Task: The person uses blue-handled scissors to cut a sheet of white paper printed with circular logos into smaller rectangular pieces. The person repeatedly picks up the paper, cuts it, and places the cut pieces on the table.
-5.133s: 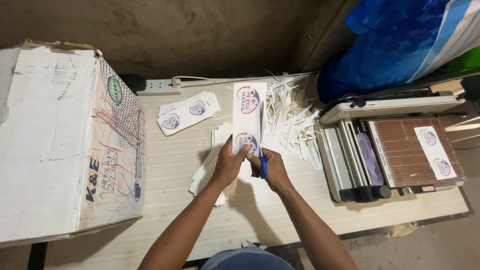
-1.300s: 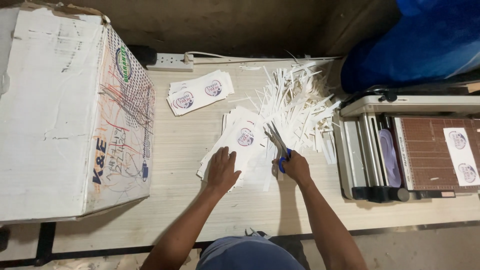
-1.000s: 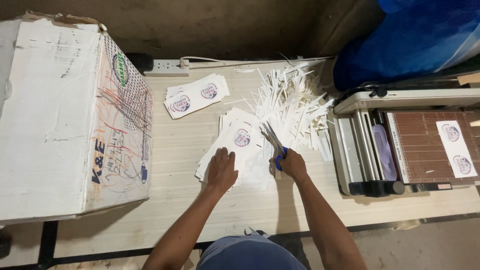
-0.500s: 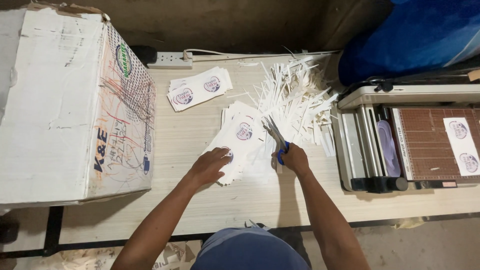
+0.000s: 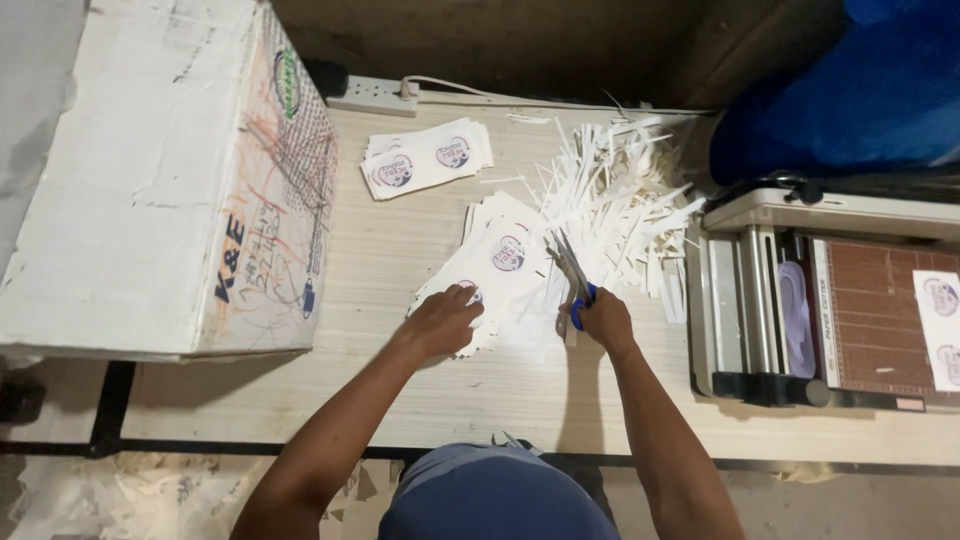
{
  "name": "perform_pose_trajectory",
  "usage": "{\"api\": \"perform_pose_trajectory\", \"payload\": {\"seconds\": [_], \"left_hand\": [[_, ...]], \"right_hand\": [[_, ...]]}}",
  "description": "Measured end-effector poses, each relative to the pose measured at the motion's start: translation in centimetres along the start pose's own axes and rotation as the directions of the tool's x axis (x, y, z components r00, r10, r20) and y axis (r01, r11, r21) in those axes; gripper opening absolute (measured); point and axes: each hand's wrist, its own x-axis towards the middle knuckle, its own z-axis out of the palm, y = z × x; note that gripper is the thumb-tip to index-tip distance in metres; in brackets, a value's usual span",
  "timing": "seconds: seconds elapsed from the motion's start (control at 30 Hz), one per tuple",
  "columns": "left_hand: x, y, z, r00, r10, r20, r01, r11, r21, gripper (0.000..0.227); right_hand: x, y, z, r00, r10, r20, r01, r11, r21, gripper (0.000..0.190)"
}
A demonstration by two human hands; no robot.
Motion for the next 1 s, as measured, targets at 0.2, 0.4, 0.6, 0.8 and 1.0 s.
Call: {"api": "perform_pose_trajectory", "payload": {"seconds": [0.2, 0.4, 0.6, 0.8, 1.0], "left_hand": [[0.5, -0.9, 2.5, 0.985, 0.011, -0.171, -0.005, 0.999, 0.036, 0.015], [-0.6, -0.2, 0.2, 0.844, -0.043, -0.534, 0.031, 0.999, -0.03, 0.008], [-2.0, 2.2, -5.2, 0.742, -0.009, -0.671, -0.017, 0.999, -0.032, 0.014], [-1.9, 4.3, -5.9, 0.608, 0.23, -0.76, -0.212, 0.969, 0.124, 0.019], [-2.5, 4.2, -7.5, 0.609, 0.301, -0.734, -0.32, 0.94, 0.12, 0.016]], "right_hand": [[-1.8, -1.7, -1.5, 1.0, -0.017, -0.002, 0.017, 1.0, 0.001, 0.06], [-3.4, -1.7, -1.8, 0.995, 0.098, -0.008, -0.091, 0.957, 0.277, 0.044], [-6.8, -5.5, -1.1, 0.956, -0.103, 0.276, -0.202, 0.449, 0.87, 0.051], [-4.4, -3.5, 0.5, 0.919, -0.37, 0.138, -0.231, -0.22, 0.948, 0.077], [-6.5, -5.8, -4.5, 0.988, 0.012, 0.156, -0.152, -0.167, 0.974, 0.041]]}}
